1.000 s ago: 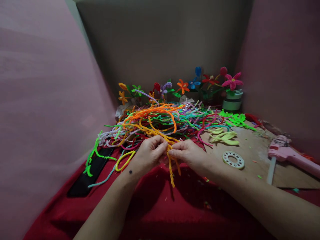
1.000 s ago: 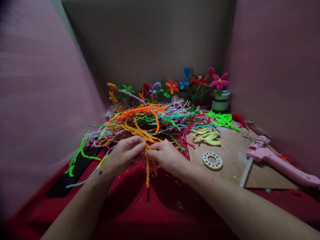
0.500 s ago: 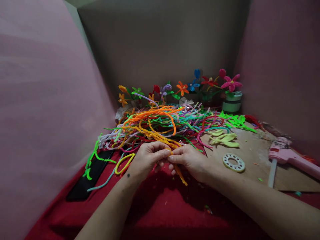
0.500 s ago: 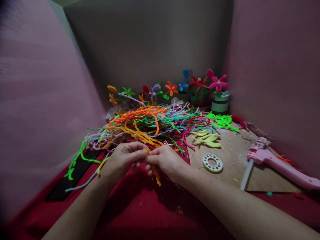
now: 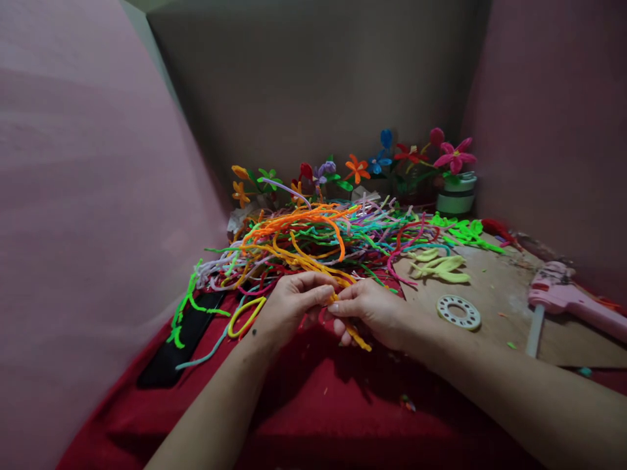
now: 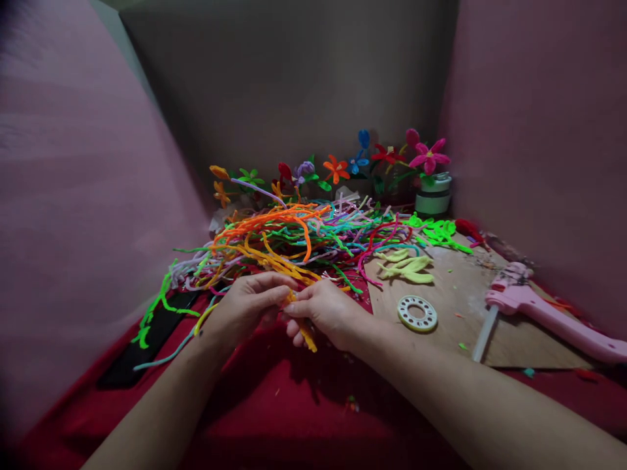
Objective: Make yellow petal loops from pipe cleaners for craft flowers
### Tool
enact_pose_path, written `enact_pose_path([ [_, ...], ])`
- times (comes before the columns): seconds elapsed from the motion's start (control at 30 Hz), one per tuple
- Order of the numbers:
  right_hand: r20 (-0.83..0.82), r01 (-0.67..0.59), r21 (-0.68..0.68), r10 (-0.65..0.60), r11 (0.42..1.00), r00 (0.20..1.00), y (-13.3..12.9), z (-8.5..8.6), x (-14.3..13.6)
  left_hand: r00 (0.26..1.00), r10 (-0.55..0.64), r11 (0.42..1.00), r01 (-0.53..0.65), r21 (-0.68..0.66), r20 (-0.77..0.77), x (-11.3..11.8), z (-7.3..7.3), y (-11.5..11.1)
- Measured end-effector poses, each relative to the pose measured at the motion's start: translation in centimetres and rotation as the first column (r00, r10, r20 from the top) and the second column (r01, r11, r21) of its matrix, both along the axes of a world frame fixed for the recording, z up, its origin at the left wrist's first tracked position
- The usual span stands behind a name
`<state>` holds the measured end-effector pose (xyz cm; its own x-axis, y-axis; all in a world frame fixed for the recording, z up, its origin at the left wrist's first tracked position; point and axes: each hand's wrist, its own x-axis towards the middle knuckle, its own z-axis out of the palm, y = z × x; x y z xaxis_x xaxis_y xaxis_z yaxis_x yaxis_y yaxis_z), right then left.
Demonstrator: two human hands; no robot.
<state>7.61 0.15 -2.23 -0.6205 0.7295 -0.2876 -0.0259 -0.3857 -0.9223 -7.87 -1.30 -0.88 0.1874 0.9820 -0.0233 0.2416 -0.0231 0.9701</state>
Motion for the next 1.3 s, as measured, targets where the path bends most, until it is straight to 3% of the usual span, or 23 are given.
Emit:
enact_pose_path([
  [0.13, -0.068, -0.031, -0.016, 0.03, 0.999, 0.997, 0.1, -0.1, 0.1, 0.998, 0.0, 1.0, -0.001, -0.011, -0.056, 0.1, 0.2, 0.0],
  [0.23, -0.117, -0.031, -0.01, 0.03, 0.999, 0.993, 0.2, -0.3, 0.2, 0.984, 0.054, 0.995, -0.039, 0.091, -0.172, 0.4, 0.3, -0.1],
  [0.47, -0.029, 0.001, 0.021, -0.001, 1.0, 1.0, 0.2, -0.7, 0.1, 0.901, 0.14, 0.944, 0.004, 0.331, -0.41, 0.3, 0.0, -0.1],
  [0.67, -0.042, 0.029, 0.003, -0.029, 1.0, 0.999, 0.2, -0.7, -0.2, 0.939, 0.174, 0.964, -0.101, 0.245, -0.297, 0.5, -0.1, 0.2],
  [0.8, -0.144, 0.178, 0.067, -0.167, 0.982, 0.975, 0.4, -0.6, -0.1, 0.982, 0.176, 0.982, -0.171, 0.081, -0.063, 0.7, -0.1, 0.4],
  [0.9, -0.289, 0.308, 0.11, -0.266, 0.945, 0.919, 0.9, -0.8, 0.0, 0.994, 0.096, 0.993, -0.093, -0.073, 0.052, 0.8, -0.3, 0.3],
  [1.0, -0.359, 0.355, 0.068, -0.309, 0.933, 0.881, 1.2, -0.9, 0.1, 0.997, -0.024, 0.988, 0.034, -0.149, 0.07, 0.8, -0.5, 0.1],
  [1.17, -0.361, 0.425, 0.022, -0.39, 0.905, 0.847, 1.0, -0.5, 0.0, 0.996, -0.086, 0.983, 0.09, -0.158, 0.034, 1.4, -0.1, -0.3],
  [1.3, -0.393, 0.459, -0.047, -0.439, 0.887, 0.808, 1.2, -0.3, 0.0, 0.995, -0.083, 0.997, 0.083, -0.008, 0.052, 2.1, 0.2, -0.7],
])
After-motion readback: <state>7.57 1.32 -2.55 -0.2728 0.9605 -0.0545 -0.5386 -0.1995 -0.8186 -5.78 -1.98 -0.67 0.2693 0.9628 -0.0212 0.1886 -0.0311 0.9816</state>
